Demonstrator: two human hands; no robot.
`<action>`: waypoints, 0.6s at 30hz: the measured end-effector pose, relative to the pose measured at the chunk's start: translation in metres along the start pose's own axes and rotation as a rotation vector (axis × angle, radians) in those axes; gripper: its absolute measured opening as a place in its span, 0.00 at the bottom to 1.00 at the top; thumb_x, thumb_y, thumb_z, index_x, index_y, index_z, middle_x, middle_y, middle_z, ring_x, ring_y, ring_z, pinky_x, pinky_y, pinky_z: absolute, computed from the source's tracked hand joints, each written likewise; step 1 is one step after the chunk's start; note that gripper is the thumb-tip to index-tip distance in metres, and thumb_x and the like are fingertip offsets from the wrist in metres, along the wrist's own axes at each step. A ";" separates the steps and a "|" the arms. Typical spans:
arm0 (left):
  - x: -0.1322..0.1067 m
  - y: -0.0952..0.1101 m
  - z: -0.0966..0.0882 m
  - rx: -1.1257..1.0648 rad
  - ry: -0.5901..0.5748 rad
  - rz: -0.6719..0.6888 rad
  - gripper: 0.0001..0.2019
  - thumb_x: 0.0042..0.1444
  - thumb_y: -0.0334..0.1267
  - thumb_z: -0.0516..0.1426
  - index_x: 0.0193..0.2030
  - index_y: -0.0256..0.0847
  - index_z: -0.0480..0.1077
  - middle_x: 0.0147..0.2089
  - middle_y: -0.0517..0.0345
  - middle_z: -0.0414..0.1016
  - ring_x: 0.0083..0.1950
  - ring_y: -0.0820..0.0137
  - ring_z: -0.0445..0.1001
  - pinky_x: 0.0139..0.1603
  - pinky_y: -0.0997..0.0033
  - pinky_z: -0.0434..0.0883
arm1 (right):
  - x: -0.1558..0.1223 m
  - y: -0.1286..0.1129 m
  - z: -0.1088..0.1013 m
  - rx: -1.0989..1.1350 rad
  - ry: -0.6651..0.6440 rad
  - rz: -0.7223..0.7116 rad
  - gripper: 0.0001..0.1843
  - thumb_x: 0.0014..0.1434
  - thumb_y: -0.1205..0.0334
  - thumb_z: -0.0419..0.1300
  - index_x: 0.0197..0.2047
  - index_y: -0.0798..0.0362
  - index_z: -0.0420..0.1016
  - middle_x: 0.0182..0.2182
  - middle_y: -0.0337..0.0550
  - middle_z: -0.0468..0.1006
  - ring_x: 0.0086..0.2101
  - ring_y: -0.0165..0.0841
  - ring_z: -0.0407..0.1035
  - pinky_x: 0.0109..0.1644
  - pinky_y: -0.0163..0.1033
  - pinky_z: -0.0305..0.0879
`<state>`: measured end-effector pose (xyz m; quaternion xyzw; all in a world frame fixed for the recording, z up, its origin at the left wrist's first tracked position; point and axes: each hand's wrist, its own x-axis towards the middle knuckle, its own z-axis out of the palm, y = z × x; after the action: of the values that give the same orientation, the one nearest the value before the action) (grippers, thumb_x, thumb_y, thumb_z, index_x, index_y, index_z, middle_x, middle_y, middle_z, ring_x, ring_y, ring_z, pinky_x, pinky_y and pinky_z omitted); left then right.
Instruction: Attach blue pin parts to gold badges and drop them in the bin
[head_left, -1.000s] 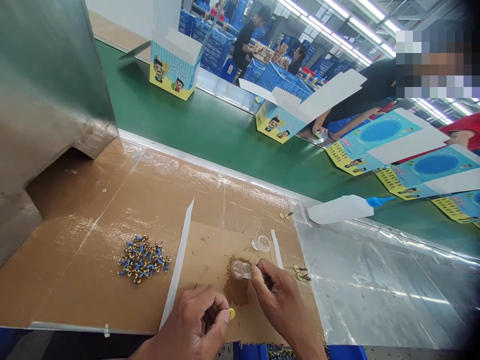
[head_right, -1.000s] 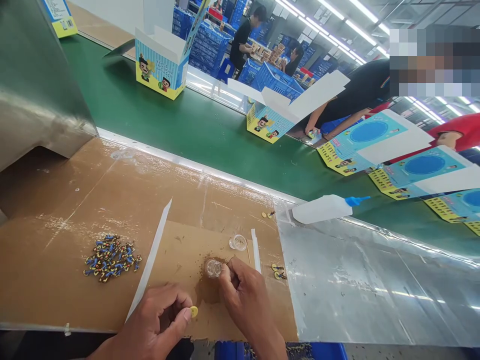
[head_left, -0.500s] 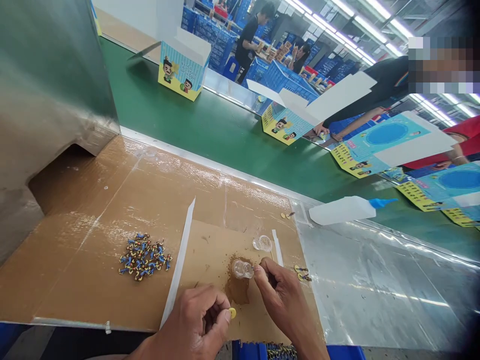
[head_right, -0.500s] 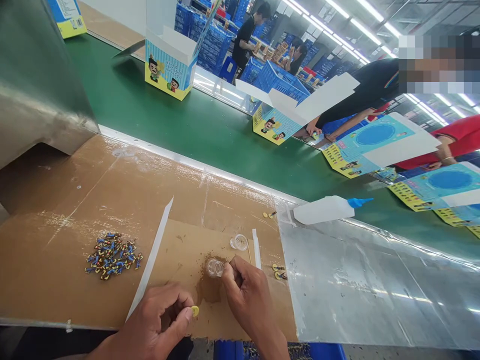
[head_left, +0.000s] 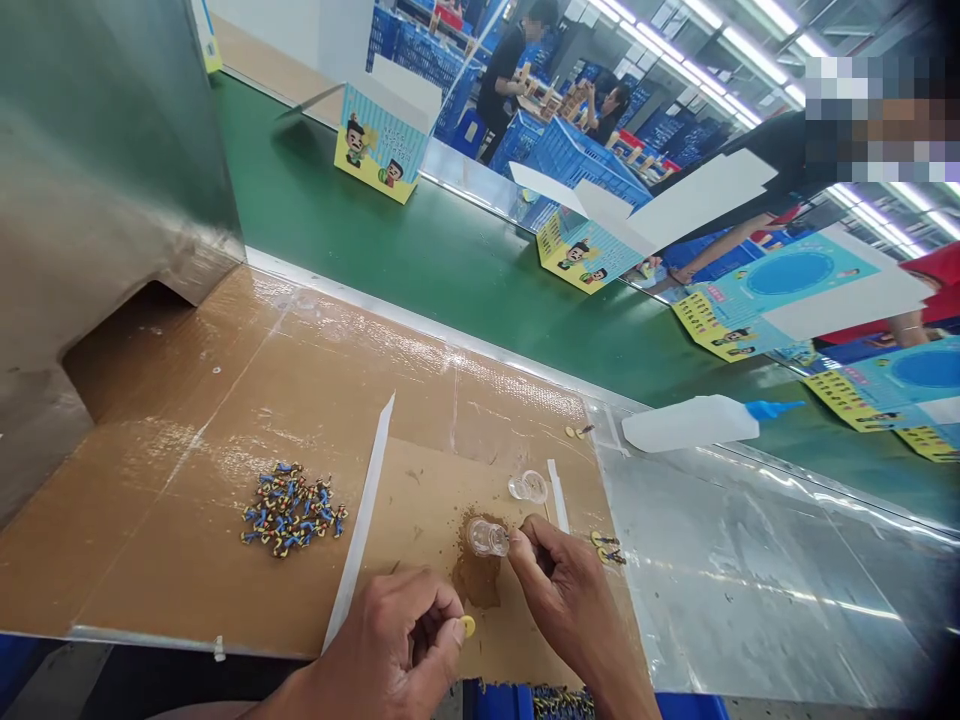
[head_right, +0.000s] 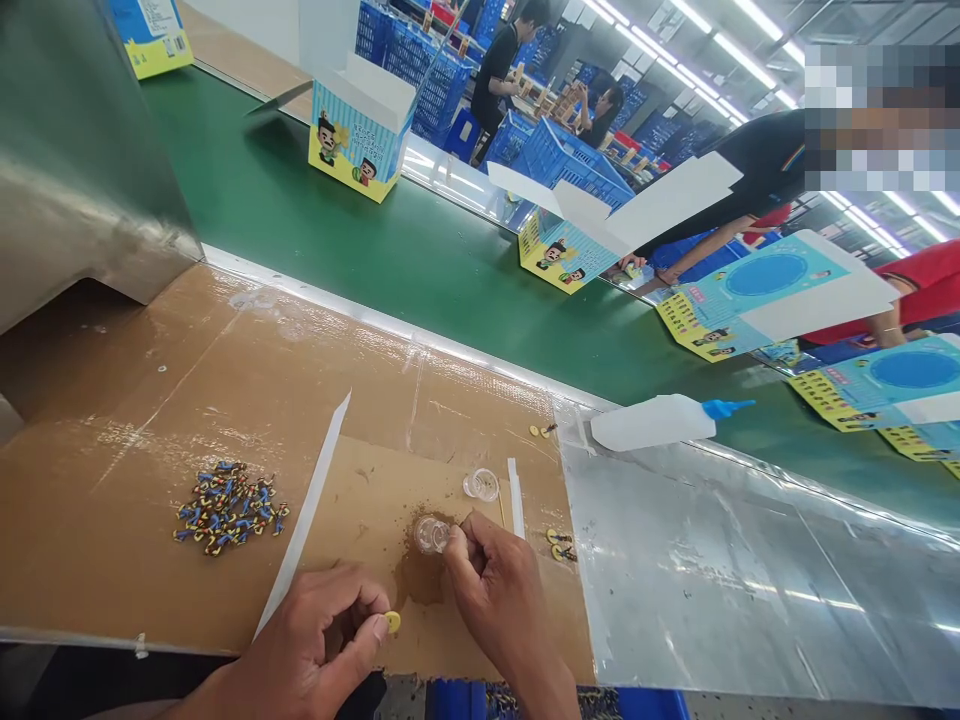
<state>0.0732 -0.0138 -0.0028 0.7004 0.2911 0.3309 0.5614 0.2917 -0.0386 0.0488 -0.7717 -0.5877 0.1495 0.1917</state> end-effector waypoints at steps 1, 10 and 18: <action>0.000 0.000 0.000 -0.001 -0.001 -0.002 0.08 0.65 0.35 0.55 0.34 0.41 0.69 0.28 0.60 0.73 0.30 0.73 0.71 0.31 0.76 0.65 | 0.000 0.000 0.000 0.000 -0.001 0.002 0.23 0.69 0.53 0.51 0.25 0.46 0.46 0.21 0.30 0.49 0.22 0.29 0.49 0.26 0.38 0.47; -0.001 -0.002 0.002 -0.036 -0.020 -0.021 0.07 0.65 0.34 0.55 0.34 0.41 0.68 0.28 0.60 0.71 0.29 0.73 0.69 0.31 0.75 0.63 | 0.000 0.000 0.000 -0.015 -0.004 -0.013 0.22 0.69 0.53 0.51 0.25 0.46 0.46 0.20 0.31 0.51 0.22 0.29 0.51 0.26 0.38 0.47; 0.002 0.002 -0.001 -0.047 -0.009 -0.023 0.07 0.63 0.33 0.54 0.33 0.40 0.69 0.28 0.60 0.71 0.29 0.74 0.69 0.30 0.77 0.63 | 0.002 -0.004 -0.002 -0.035 0.018 -0.056 0.23 0.69 0.53 0.51 0.25 0.46 0.46 0.20 0.30 0.51 0.21 0.28 0.51 0.24 0.37 0.48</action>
<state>0.0740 -0.0118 -0.0003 0.6850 0.2890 0.3281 0.5828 0.2895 -0.0356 0.0528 -0.7595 -0.6098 0.1268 0.1877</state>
